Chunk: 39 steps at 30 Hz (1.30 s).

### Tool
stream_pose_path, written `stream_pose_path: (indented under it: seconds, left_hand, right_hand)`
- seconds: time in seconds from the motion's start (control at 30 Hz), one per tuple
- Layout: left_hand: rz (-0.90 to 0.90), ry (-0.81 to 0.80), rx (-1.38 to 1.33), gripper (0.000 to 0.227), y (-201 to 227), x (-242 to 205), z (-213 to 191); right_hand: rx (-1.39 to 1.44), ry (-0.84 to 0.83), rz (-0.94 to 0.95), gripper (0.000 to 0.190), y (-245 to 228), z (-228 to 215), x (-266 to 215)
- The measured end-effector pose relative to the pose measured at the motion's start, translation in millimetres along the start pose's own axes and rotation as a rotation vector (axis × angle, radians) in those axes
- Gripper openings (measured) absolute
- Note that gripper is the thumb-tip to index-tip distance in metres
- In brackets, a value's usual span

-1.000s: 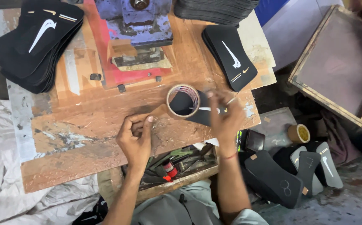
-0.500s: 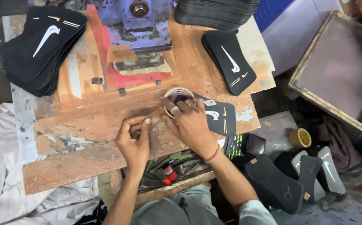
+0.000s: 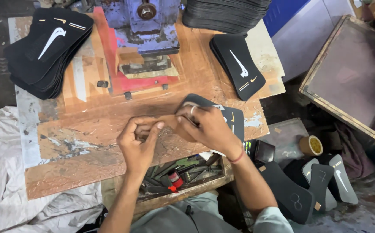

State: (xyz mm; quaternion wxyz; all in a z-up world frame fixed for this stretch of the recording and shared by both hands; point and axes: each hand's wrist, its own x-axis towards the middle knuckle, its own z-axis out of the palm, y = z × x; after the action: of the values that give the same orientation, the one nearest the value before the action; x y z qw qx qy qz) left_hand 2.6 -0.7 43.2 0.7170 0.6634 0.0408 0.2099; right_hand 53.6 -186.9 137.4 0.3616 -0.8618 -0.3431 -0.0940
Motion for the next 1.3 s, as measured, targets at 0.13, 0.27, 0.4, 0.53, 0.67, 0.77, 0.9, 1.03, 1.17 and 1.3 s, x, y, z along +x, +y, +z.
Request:
stream_pose_path:
  seconds: [0.13,0.27,0.4,0.53,0.67,0.77,0.9,1.03,1.17,1.3]
  left_hand:
    - [-0.009,-0.047,0.0,0.011,16.2,3.3,-15.4]
    - [-0.072,0.01,-0.051,0.011,52.0,15.4,-35.3]
    - [-0.024,0.002,-0.067,0.017,82.7,38.6,-46.8]
    - [0.248,0.129,0.1,0.024,95.0,101.8,-39.8]
    - [0.472,0.203,0.163,0.037,104.8,169.5,-25.4]
    - [0.608,0.237,0.255,0.047,93.5,197.2,-18.3]
    - [0.731,0.351,0.399,0.086,101.7,204.0,-22.9]
    - [0.72,0.368,0.426,0.104,120.2,135.6,-24.0]
    - [0.322,-0.168,0.353,0.086,117.7,35.7,-15.5]
    - [0.013,-0.401,0.321,0.057,79.8,-8.0,-12.0]
  right_hand:
    - [0.118,-0.157,0.12,0.011,-8.5,-26.0,-6.8]
    - [0.1,-0.155,0.194,0.008,-7.1,-53.2,-21.1]
    - [0.251,-0.118,0.244,0.009,1.0,-56.9,-39.1]
    - [0.313,-0.052,0.292,0.009,0.6,-46.8,-49.8]
    - [0.249,-0.027,0.463,0.011,4.0,-42.0,-57.5]
    - [0.267,-0.026,0.509,0.013,5.9,-40.9,-59.0]
    - [0.288,-0.01,0.429,0.014,13.8,-31.7,-56.9]
    - [0.313,-0.017,0.572,0.014,8.4,-24.4,-47.3]
    - [0.276,0.007,0.492,0.014,-7.8,-13.2,-31.0]
    - [0.157,-0.061,0.393,0.018,-36.1,6.1,-21.7]
